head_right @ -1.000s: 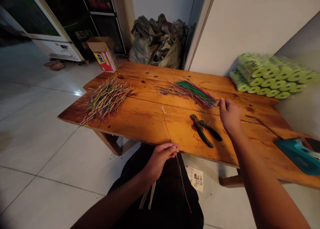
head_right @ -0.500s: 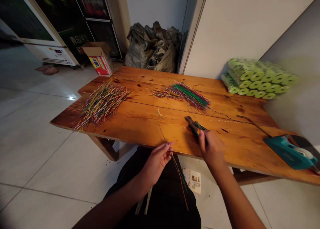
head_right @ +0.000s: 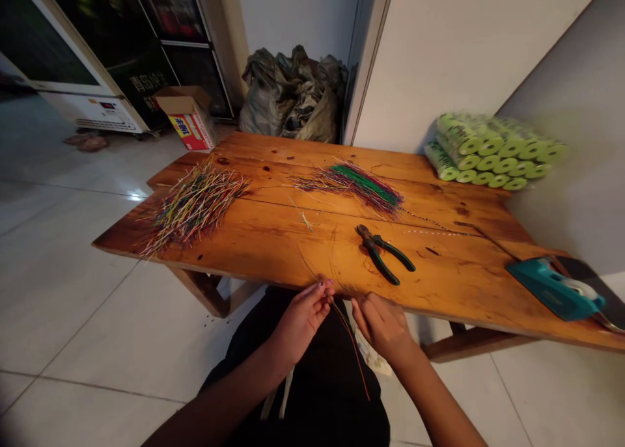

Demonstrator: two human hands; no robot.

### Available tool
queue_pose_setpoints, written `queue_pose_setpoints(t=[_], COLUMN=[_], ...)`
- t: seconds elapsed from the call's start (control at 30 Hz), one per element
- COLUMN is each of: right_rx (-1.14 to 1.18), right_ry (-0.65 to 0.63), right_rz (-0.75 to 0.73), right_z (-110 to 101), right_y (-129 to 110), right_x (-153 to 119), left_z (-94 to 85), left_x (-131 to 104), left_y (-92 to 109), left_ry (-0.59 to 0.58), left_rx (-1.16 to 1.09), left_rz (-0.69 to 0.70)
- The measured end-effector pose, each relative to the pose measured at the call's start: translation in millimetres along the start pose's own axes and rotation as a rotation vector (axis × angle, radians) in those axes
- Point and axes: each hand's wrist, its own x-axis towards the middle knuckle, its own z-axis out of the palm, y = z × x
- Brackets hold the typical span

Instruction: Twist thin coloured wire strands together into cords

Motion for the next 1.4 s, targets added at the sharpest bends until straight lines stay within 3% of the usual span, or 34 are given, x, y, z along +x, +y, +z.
queue_pose_setpoints(t=[0.2, 0.53, 1.13, 1.23, 1.4], right_rx=[0.116, 0.207, 0.221, 0.287, 0.158], right_ry=[-0.097, -0.023, 0.033, 0.059, 0.178], right_rz=[0.004, -0.155, -0.121, -0.033, 0.293], right_z=[0.6, -3.9, 1.5, 1.4, 6.4], right_y=[-1.8, -1.6, -3.1, 1.1, 14.1], right_x=[-5.4, 0.5, -0.7, -6.3, -13.8], left_z=[-3.1, -6.9, 0.4, 0.7, 1.4], left_x=[0.3, 4.3, 3.9, 4.0, 1.6], left_y=[0.0, 1.4, 1.5, 1.1, -0.5], left_ry=[0.001, 0.003, 0.036, 0.065, 0.162], left_rx=[-0.011, 0.012, -0.046, -0.045, -0.045], left_rz=[-0.076, -0.109, -0.022, 0.036, 0.116])
